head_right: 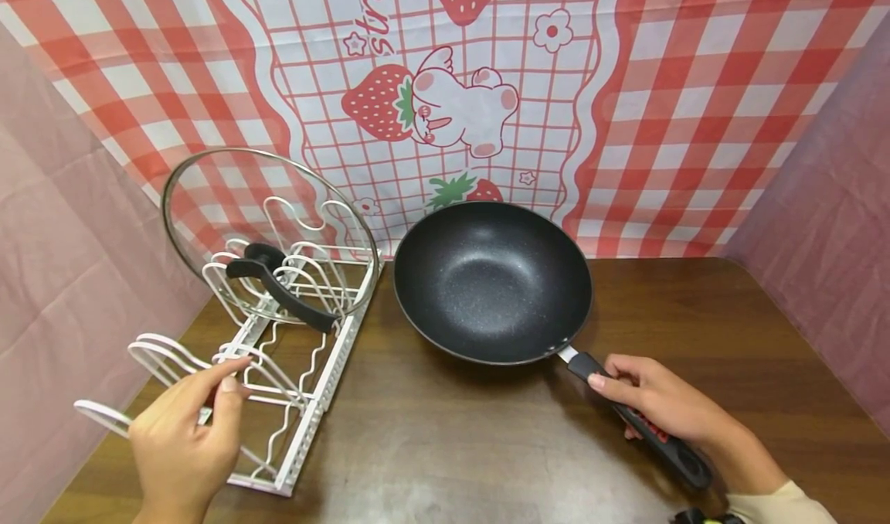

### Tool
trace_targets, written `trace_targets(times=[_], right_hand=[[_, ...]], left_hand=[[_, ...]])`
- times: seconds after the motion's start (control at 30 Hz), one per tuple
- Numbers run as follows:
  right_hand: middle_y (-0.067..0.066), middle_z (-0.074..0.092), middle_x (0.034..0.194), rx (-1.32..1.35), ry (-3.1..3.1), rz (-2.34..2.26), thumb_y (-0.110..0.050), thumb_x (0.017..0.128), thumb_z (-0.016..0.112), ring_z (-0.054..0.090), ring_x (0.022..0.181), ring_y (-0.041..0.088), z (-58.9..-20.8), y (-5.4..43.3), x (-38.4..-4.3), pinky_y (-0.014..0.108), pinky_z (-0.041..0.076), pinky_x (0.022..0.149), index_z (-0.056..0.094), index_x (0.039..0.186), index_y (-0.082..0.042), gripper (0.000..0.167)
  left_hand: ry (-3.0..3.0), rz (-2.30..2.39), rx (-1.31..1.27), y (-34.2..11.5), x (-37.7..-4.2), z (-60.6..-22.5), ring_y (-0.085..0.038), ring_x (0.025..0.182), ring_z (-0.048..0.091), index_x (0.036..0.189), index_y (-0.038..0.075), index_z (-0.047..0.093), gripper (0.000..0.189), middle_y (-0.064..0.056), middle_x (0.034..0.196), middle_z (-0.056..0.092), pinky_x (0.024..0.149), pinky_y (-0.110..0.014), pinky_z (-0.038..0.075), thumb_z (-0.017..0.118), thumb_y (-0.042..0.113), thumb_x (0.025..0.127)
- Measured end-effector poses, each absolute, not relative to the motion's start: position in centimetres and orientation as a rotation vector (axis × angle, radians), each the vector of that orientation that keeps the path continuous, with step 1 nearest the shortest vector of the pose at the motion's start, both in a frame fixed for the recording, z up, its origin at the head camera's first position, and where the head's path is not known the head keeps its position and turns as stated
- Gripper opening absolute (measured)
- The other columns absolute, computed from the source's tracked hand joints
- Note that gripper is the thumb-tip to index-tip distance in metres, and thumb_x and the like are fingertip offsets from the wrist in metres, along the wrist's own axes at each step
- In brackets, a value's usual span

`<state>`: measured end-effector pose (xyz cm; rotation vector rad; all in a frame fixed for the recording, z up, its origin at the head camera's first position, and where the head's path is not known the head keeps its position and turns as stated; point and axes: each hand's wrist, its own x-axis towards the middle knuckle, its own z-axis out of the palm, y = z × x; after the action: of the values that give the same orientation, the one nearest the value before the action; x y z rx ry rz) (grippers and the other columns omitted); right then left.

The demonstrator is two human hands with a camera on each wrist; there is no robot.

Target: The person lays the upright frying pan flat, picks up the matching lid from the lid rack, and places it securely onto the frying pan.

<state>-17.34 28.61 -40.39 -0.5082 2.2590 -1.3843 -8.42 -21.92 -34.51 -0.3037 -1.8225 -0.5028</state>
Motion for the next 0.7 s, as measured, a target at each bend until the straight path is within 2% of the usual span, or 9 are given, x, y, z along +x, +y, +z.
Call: trace_targets(times=[0.2,0.47,0.7], right_hand=[[0.004,0.055,0.070,-0.516,2.252,-1.413,-0.018,0.107,0.044,0.062,0.055,0.029,-40.43,28.57,-17.33,0.045,0.057,0.057,0.050,0.089,-0.004,0.024],[0.018,0.058,0.078,-0.502,2.201,-1.416,-0.019,0.109,0.040,0.065,0.058,0.031,-40.82,28.41,-17.25,0.047,0.058,0.056,0.054,0.097,0.001,0.027],[0.016,0.058,0.079,-0.518,2.214,-1.415,-0.020,0.109,0.040,0.065,0.061,0.032,-41.03,28.14,-16.98,0.046,0.057,0.054,0.059,0.102,-0.001,0.027]], left_hand=[[-1.820,-0.500,-0.304,-21.90,-8.43,-34.51,-0.025,0.050,0.057,0.086,0.002,0.077,0.027,-0.008,0.067,0.069,0.051,-0.034,0.043,0.051,0.011,0.082],[-1.822,-0.494,-0.304,-22.01,-8.36,-34.55,-0.023,0.049,0.055,0.086,0.002,0.077,0.028,-0.008,0.067,0.069,0.049,-0.034,0.042,0.051,0.011,0.082],[-1.820,-0.492,-0.308,-22.14,-8.34,-34.63,-0.022,0.047,0.053,0.085,0.002,0.076,0.028,-0.006,0.063,0.066,0.048,-0.033,0.041,0.050,0.011,0.082]])
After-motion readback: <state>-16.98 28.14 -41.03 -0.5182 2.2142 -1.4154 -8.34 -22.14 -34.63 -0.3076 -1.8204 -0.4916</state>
